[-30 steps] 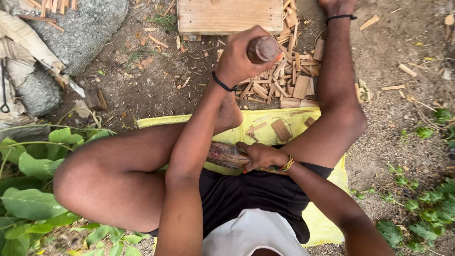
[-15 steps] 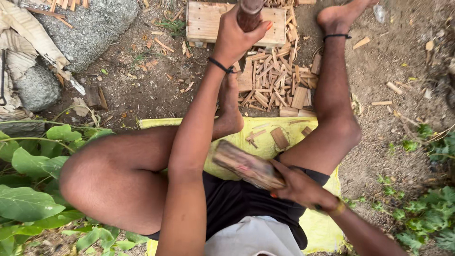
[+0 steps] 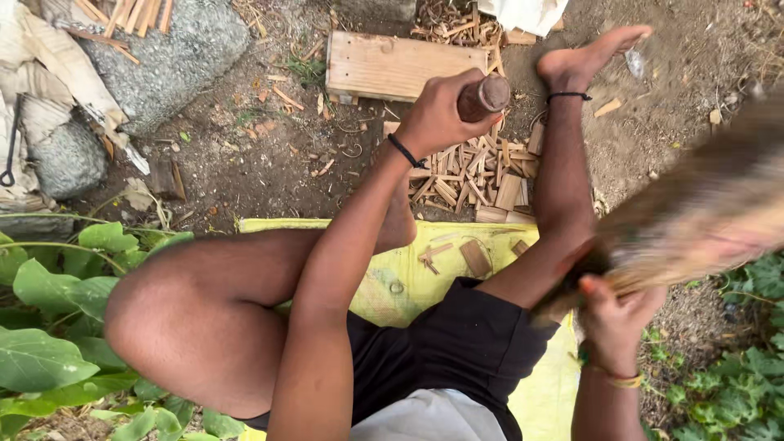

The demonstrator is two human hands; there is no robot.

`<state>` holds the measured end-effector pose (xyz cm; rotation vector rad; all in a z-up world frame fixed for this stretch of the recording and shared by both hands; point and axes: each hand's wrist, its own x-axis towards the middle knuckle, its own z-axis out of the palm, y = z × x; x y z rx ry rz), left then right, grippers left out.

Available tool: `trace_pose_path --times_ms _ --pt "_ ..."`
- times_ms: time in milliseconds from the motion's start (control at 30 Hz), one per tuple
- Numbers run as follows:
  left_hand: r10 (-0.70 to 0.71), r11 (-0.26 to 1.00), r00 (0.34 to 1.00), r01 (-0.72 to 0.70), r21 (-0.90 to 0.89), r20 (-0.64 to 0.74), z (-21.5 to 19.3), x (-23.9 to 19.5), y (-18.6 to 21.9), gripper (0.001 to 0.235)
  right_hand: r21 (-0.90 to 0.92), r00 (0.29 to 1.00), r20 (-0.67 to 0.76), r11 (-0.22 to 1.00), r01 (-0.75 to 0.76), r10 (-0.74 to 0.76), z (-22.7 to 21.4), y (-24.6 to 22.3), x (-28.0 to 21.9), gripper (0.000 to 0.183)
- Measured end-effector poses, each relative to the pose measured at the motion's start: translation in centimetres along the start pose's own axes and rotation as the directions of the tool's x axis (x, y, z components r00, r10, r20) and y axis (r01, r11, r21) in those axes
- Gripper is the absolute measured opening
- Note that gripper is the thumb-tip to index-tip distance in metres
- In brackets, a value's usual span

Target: The person sits on the ground and uses a wooden mallet to strike a cylindrical tool, splitting small pieces of wood into smaller fragments. The person repeatedly picks up wood pieces, positions them, and strikes them to create wood chips.

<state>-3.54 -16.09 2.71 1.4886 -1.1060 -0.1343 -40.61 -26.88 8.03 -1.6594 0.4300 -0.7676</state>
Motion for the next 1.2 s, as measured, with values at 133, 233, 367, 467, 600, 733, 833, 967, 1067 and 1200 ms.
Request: trace_pose_path --times_ms 133,233,367,467,600,733,833,967,1067,1200 --pt "0.022 0.999 0.999 -0.024 -0.047 -0.029 -0.2 0.1 0.3 0.036 0.0 0.981 -0.063 0.983 0.186 -0.186 1.8 -1.6 4.6 0.082" --pt "0.062 0.997 0.994 -0.066 -0.04 -0.09 -0.5 -0.1 -0.2 0.04 -0.146 0.94 -0.1 0.939 0.31 -0.326 2.0 -2.3 7.3 0.075" --pt "0.037 0.999 0.996 -0.039 -0.021 -0.081 -0.4 0.4 -0.4 0.039 0.002 0.933 -0.154 0.944 0.329 -0.325 1.7 -3.4 10.8 0.05" --pt "0.022 0.999 0.996 -0.026 -0.039 -0.081 -0.2 0.3 -0.1 0.038 -0.162 0.939 -0.063 0.932 0.325 -0.339 1.6 -4.8 12.8 0.056" --pt "0.019 0.999 1.0 -0.019 -0.026 -0.008 0.3 1.0 -0.3 0.038 -0.462 0.921 0.118 0.801 0.381 -0.37 2.3 -7.3 15.3 0.066" --pt "0.018 1.0 1.0 -0.017 -0.018 0.022 0.9 -0.3 -1.4 0.04 -0.72 0.864 0.381 0.48 0.501 -0.329 4.6 -8.2 16.5 0.075" --pt "0.021 0.999 1.0 -0.021 0.04 -0.006 1.4 -0.6 -2.4 0.046 -0.819 0.85 0.455 0.248 0.517 -0.266 5.5 -7.8 16.3 0.083" --pt "0.004 1.0 0.999 -0.004 -0.007 0.035 1.5 -2.3 -3.0 0.041 -0.767 0.868 0.415 0.407 0.496 -0.275 4.7 -6.0 16.2 0.082" --pt "0.043 0.999 0.999 -0.043 -0.01 0.012 1.0 -0.9 -2.7 0.039 -0.717 0.882 0.362 0.513 0.471 -0.303 2.7 -5.7 16.0 0.078" --pt "-0.048 0.998 0.999 0.047 -0.032 -0.012 0.5 -1.4 -2.1 0.035 -0.706 0.883 0.328 0.534 0.465 -0.335 2.6 -5.5 15.6 0.08"
